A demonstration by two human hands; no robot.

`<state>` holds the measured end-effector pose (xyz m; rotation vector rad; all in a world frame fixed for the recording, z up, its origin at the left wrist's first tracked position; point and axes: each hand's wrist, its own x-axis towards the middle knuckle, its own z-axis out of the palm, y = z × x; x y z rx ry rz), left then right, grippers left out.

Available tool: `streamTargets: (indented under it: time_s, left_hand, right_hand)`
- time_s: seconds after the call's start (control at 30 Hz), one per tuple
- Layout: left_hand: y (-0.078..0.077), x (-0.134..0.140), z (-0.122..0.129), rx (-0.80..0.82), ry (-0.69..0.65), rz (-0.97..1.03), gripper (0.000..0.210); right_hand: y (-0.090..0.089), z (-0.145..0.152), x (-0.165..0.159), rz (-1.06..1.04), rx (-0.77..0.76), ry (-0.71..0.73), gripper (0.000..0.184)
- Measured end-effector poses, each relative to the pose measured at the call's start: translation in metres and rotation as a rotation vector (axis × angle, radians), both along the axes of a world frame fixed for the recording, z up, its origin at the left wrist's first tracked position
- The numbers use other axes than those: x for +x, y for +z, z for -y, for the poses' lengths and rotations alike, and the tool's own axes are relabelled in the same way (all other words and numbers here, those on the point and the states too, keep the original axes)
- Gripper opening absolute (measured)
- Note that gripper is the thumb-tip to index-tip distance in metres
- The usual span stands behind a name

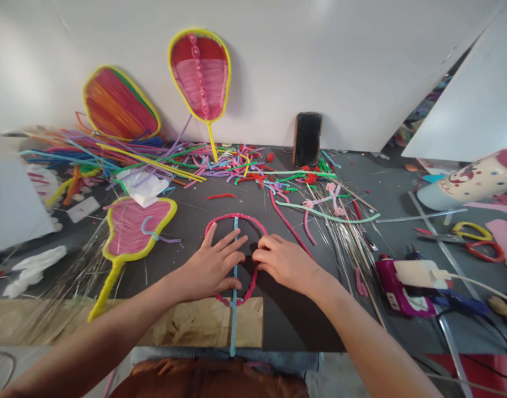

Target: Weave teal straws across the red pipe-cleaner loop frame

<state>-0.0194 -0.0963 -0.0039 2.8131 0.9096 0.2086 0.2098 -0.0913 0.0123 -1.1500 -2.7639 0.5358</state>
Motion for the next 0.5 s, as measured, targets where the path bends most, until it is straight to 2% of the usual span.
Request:
streamTargets:
  time_s: [0.13,0.37,0.5]
  left_hand:
    - [-0.002,0.0,0.0,0.002,-0.005,0.014,0.052]
    - [-0.002,0.0,0.0,0.016,-0.015,0.02,0.054]
    - [0.0,0.0,0.0,0.042,-0.037,0.033,0.047]
  right_hand:
    - [-0.004,0.008,0.011,-0.109,0.078,-0.134,0.026]
    - [-0.008,0.034,0.016,-0.168,0.095,-0.4,0.018]
    - [-0.015,0.037,0.008,-0.164,0.155,-0.433,0.021]
